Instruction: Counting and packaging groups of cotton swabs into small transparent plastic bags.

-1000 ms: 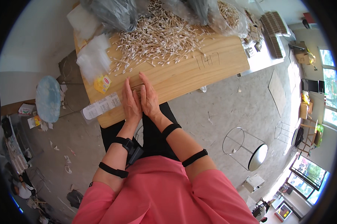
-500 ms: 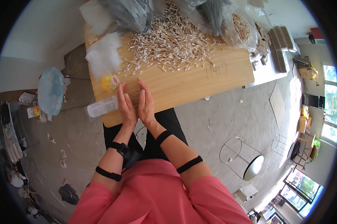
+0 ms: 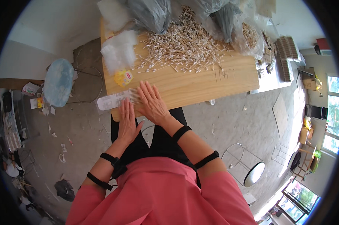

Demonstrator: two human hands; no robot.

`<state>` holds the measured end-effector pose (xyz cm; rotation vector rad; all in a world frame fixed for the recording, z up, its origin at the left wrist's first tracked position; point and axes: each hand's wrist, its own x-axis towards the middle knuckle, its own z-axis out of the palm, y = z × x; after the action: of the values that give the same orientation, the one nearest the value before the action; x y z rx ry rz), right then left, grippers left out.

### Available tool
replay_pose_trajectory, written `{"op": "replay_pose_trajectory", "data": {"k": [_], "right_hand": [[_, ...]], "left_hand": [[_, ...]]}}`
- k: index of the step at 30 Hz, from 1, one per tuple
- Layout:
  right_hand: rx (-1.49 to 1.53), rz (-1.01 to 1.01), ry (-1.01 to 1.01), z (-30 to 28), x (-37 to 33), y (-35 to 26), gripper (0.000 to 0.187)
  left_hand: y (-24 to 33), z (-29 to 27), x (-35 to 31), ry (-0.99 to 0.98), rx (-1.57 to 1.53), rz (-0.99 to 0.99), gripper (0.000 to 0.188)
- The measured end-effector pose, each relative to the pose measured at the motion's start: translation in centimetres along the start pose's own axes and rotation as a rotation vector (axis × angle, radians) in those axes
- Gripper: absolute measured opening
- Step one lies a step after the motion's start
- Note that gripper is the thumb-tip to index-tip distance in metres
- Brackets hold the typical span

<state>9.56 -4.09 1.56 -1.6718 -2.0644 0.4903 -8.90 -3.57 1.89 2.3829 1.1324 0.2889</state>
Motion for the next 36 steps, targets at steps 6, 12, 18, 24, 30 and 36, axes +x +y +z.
{"op": "replay_pose_trajectory", "data": {"k": [6,12,18,24,30,36], "right_hand": [[-0.15,0.029,-0.033,1.1,0.6,0.5,0.071],[-0.069,0.023,-0.035,0.8,0.2,1.1,0.065],[0.0,0.112,0.1,0.2,-1.5,0.9,0.073],[-0.218,0.018,-0.049,1.5,-0.1,0.7,0.064],[-0.187,0.037,-0.032,1.7,-0.5,0.8,0.058],[-0.259,0.029,-0.02,1.5,-0.2,0.7,0.057]], "left_hand": [[0.6,0.3,3.0,-0.096,0.199,-0.012,0.111],[1.0,0.4,4.0,-0.102,0.256,-0.054,0.113],[1.1,0.2,4.0,-0.124,0.262,-0.087,0.106],[0.7,0.4,3.9,-0.087,0.284,-0.057,0.105],[-0.3,-2.6,1.1,0.026,0.007,-0.09,0.095],[-3.3,-3.0,0.9,0.357,-0.117,-0.296,0.025]]}}
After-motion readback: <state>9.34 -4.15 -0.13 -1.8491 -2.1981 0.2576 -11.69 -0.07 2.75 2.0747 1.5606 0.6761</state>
